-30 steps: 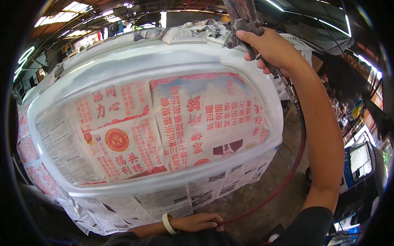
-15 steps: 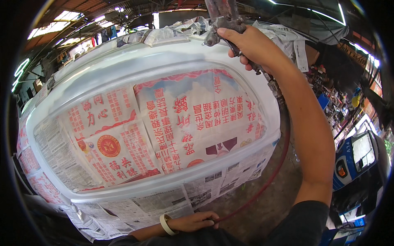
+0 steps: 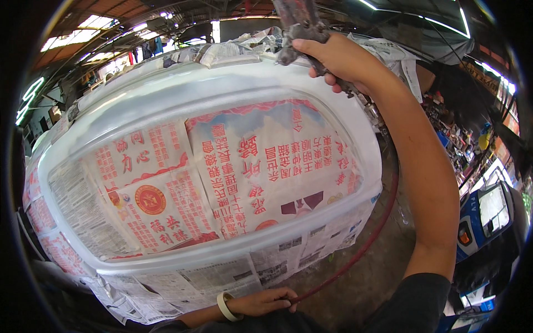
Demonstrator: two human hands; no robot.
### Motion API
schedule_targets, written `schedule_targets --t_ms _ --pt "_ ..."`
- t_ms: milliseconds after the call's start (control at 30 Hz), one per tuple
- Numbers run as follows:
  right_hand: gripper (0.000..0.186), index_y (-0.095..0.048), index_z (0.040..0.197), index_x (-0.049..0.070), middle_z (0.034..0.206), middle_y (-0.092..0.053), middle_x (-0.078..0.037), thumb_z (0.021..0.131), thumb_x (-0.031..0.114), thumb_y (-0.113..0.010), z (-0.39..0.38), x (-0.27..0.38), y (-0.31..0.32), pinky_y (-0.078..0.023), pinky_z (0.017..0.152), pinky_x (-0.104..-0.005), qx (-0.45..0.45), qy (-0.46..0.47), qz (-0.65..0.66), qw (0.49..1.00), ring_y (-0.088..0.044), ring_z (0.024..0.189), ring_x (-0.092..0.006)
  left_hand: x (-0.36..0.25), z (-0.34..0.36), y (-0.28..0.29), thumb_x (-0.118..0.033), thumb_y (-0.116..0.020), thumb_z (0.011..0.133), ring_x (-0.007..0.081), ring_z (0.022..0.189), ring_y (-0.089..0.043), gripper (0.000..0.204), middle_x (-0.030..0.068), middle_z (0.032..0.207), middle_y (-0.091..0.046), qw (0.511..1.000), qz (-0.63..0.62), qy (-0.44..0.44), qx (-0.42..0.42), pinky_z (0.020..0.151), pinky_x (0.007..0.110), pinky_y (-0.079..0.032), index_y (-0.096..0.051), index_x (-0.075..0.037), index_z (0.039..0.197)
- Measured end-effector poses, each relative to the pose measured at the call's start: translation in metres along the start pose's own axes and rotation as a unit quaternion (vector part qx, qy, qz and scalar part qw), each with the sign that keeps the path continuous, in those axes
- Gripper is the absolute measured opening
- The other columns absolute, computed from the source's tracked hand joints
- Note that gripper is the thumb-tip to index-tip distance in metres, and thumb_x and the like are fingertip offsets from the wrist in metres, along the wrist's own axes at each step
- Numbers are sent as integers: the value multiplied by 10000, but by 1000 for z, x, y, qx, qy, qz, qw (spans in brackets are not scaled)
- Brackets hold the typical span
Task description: The person spray paints the white body panel of a vehicle using a spray gun, covering the surface in broad strokes while the surrounding areas are masked with newspaper.
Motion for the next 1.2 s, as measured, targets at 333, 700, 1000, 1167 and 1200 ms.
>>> schedule_targets --t_ms 333,700,1000,1167,1200 --pt "538 -638 1163 37 762 -709 -47 994 547 -603 55 89 -26 -403 354 -195 116 49 39 991 -446 439 -8 -36 -3 -5 -210 -493 1090 122 1090 -583 273 30 1129 -602 998 19 -59 -22 1008 317 -470 -526 -35 1296" --pt "480 -639 945 10 704 -672 -73 1018 483 -590 74 137 -62 -449 348 -249 144 64 -19 987 -504 426 -64 -64 -32 -9 -362 -532 1082 163 1030 -651 368 85 1133 -654 991 -14 -90 -98 919 329 -539 -588 -31 1234" --pt "509 -611 940 21 717 -659 -52 1005 526 -600 89 184 -112 -442 369 -239 172 118 19 978 -464 440 -38 -64 -54 -5 -345 -535 1082 162 979 -658 360 82 1067 -662 980 34 -117 -154 881 332 -549 -586 -21 1230" --pt "525 -599 907 15 728 -663 -74 1001 531 -610 102 216 -146 -446 367 -246 206 143 40 967 -473 438 -43 -63 -66 -5 -310 -532 1086 164 994 -658 327 83 1093 -653 970 10 -150 -189 883 329 -550 -583 -17 1222" --pt "528 -599 902 13 730 -664 -77 1000 532 -612 102 222 -150 -446 367 -246 210 142 41 967 -472 437 -43 -63 -68 -4 -301 -530 1088 165 1000 -657 318 82 1099 -651 967 15 -164 -193 885 328 -551 -580 -18 1222"
Point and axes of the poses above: each hand's wrist, its own z-axis towards the middle knuckle, its own y-axis out of the back of the hand, x = y × z, the point moved 2 cm from there along z, towards the middle knuckle
